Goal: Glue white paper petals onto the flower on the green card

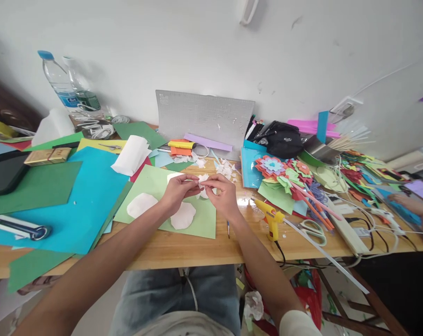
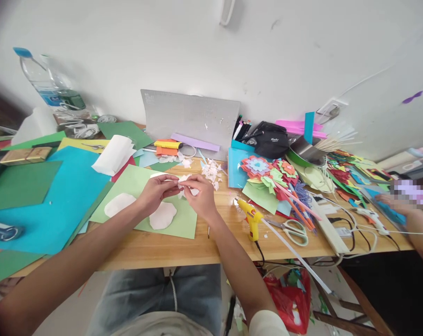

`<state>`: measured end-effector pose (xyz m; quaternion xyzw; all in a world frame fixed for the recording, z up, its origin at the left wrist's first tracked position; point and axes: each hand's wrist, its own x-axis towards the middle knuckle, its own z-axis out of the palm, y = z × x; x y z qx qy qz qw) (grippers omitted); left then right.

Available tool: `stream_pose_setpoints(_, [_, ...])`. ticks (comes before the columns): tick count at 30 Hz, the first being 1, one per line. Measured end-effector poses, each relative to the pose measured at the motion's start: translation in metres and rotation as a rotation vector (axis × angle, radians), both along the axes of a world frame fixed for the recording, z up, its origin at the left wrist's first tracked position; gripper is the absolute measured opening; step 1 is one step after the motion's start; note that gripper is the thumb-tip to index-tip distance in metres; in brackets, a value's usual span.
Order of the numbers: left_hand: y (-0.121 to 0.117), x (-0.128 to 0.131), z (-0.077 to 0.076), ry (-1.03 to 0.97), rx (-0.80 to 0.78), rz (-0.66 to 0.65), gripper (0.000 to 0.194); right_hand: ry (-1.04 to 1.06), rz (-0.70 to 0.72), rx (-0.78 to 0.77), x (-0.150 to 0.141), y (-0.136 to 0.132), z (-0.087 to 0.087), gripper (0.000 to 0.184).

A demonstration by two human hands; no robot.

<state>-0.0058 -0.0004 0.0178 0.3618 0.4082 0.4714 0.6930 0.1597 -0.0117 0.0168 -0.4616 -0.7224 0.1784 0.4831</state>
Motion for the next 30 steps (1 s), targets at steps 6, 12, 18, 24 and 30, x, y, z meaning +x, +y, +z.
stream_pose_setpoints(6, [0.0002, -0.0010, -0.0006, -0.030, 0.030, -0.011, 0.034, -0.018, 0.011, 0.022, -0.0020, -0.0020, 0.0004, 0.021])
stream_pose_setpoints(12, [0.0008, -0.0003, -0.0043, 0.084, 0.088, 0.035, 0.031, 0.222, 0.092, -0.217, 0.0008, -0.0016, 0.0031, 0.019])
stream_pose_setpoints(18, [-0.0006, 0.0027, -0.0050, 0.197, 0.172, 0.053, 0.032, 0.314, 0.052, -0.437, 0.0026, 0.0039, -0.0018, 0.022])
stream_pose_setpoints(24, [-0.0006, 0.0028, -0.0090, 0.193, 0.183, 0.033, 0.034, 0.302, 0.047, -0.443, -0.0001, 0.0048, -0.0050, 0.016])
stream_pose_setpoints(30, [-0.0023, 0.0018, -0.0059, 0.170, 0.186, -0.014, 0.039, 0.303, 0.043, -0.457, -0.0009, 0.0040, -0.0035, 0.020])
